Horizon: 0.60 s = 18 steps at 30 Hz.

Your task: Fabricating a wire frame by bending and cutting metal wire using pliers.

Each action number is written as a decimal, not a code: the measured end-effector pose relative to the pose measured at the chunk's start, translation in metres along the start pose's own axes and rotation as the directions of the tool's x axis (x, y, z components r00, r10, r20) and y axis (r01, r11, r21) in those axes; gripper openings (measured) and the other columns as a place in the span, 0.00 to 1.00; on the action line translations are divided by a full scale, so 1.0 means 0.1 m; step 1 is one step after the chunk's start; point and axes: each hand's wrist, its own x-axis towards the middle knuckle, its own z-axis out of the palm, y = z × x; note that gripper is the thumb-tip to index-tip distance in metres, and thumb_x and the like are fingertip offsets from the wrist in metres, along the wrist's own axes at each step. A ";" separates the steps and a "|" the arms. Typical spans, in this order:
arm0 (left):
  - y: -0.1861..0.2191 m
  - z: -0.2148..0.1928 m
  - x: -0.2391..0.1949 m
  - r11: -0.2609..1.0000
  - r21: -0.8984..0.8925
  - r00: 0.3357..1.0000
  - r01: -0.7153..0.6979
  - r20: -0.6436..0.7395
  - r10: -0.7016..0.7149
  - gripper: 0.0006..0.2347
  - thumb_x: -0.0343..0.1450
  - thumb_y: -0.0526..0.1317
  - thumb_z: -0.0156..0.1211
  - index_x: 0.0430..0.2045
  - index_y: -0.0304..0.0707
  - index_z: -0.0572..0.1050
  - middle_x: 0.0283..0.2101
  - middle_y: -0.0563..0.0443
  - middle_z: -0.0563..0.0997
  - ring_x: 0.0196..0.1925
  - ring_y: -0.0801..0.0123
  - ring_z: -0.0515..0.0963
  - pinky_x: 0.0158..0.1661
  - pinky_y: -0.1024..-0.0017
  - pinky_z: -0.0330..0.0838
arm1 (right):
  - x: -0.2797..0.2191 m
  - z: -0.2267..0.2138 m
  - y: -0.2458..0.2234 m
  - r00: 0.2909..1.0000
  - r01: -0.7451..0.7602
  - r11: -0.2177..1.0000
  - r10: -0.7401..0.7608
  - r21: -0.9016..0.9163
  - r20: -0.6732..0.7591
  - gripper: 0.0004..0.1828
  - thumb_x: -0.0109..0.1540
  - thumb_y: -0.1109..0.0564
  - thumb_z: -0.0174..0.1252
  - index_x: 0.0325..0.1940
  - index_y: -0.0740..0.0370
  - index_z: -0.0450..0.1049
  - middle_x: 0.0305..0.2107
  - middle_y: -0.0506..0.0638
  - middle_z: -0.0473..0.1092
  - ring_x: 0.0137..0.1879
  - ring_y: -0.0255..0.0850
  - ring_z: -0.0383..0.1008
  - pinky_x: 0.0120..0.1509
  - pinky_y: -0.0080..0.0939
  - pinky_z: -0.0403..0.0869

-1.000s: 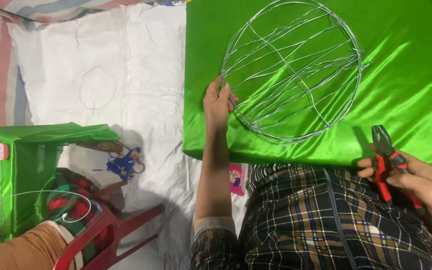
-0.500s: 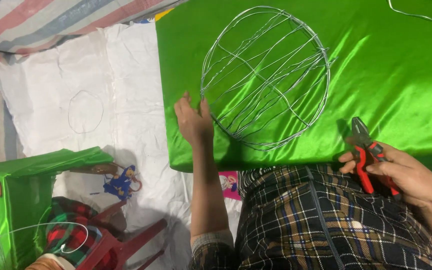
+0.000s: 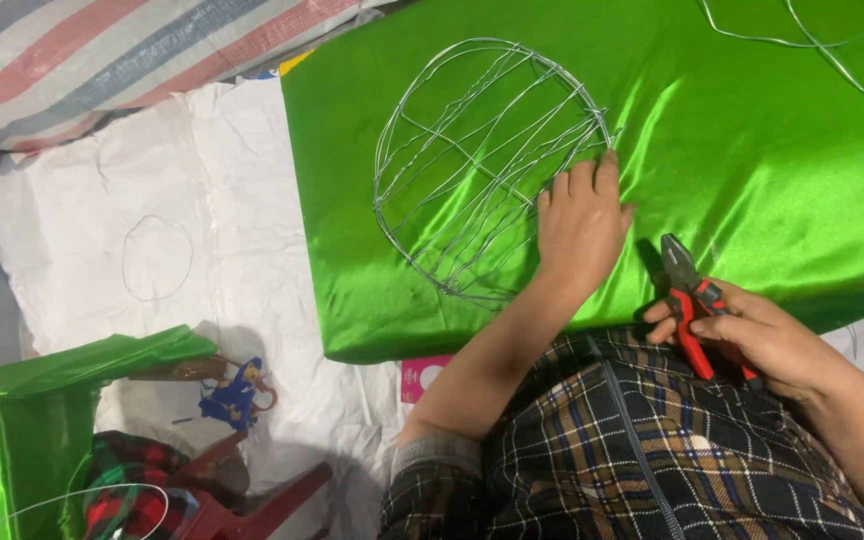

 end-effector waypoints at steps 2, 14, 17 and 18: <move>-0.01 0.02 0.01 0.999 -0.030 0.999 0.038 0.008 -0.037 0.28 0.67 0.40 0.69 0.62 0.32 0.67 0.52 0.39 0.77 0.51 0.50 0.77 0.47 0.54 0.72 | 0.01 0.00 0.01 1.000 -0.009 1.000 0.009 0.012 -0.006 0.24 0.59 0.69 0.48 0.57 0.78 0.78 0.40 0.76 0.83 0.46 0.59 0.80 0.47 0.51 0.72; -0.05 -0.55 -0.47 0.974 -0.226 0.989 0.001 -0.143 -0.034 0.22 0.66 0.31 0.58 0.58 0.31 0.71 0.43 0.44 0.75 0.43 0.55 0.77 0.40 0.61 0.77 | -0.21 0.57 -0.55 0.980 -0.096 0.994 0.104 0.057 -0.167 0.23 0.62 0.75 0.38 0.60 0.81 0.66 0.59 0.71 0.72 0.57 0.63 0.73 0.66 0.58 0.71; -0.04 -0.67 -0.54 0.955 -0.288 0.996 0.077 -0.020 -0.087 0.19 0.71 0.40 0.56 0.56 0.33 0.73 0.45 0.44 0.78 0.45 0.58 0.81 0.42 0.62 0.79 | -0.19 0.73 -0.68 0.976 -0.067 0.998 0.061 -0.021 -0.211 0.30 0.61 0.75 0.35 0.67 0.74 0.62 0.63 0.64 0.69 0.69 0.55 0.70 0.75 0.55 0.66; -0.05 -0.66 -0.58 0.955 -0.289 0.993 0.057 -0.083 -0.085 0.18 0.71 0.41 0.57 0.55 0.36 0.74 0.45 0.46 0.78 0.46 0.57 0.81 0.44 0.60 0.79 | -0.15 0.72 -0.62 0.981 -0.011 1.000 0.007 -0.020 -0.195 0.31 0.60 0.75 0.38 0.69 0.72 0.62 0.62 0.64 0.69 0.67 0.54 0.69 0.73 0.51 0.65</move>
